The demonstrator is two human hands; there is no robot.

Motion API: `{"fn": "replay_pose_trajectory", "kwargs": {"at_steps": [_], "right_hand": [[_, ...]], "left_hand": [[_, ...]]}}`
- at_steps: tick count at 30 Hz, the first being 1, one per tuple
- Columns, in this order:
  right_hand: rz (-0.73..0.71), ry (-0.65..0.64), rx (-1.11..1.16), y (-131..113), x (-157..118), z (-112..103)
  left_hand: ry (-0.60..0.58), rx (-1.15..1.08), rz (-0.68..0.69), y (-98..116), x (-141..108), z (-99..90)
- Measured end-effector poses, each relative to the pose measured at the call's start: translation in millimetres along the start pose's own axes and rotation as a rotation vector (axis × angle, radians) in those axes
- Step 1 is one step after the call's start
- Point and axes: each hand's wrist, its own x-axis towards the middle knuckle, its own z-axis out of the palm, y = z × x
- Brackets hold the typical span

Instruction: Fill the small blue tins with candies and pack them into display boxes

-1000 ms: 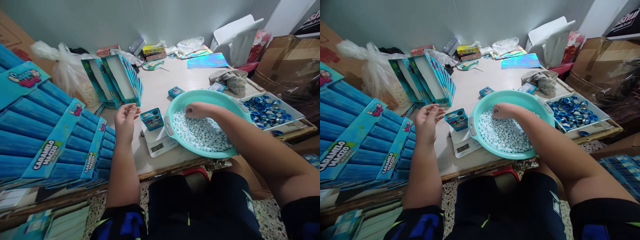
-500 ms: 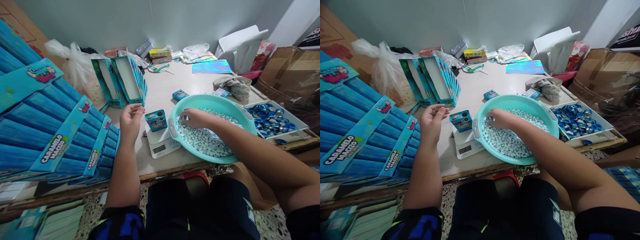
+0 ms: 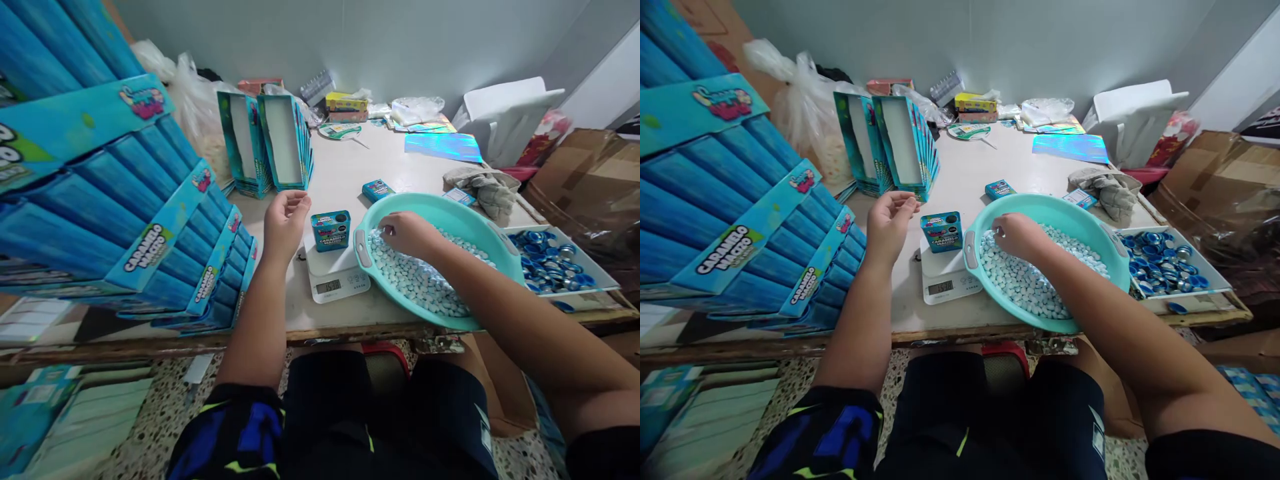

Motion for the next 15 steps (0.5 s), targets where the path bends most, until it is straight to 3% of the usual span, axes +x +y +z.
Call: {"fn": "replay_pose_trajectory", "kwargs": {"at_steps": [4,6,10,15], "right_hand": [[0.013,0.177,0.225,-14,3,-23],[-0.012,0.192,0.277,-30,11,-37],[-0.151,0.130,0.129,-65,33,-53],[-0.186,0.067,-0.079,-82,38,-44]], "left_hand": [[0.028,0.000,0.006,-12,3,-1.0],[0.035,-0.008,-0.013,-16,5,-1.9],[0.051,0.002,-0.009,-18,6,-3.7],[0.045,0.045,-0.040,-19,6,-3.9]]}}
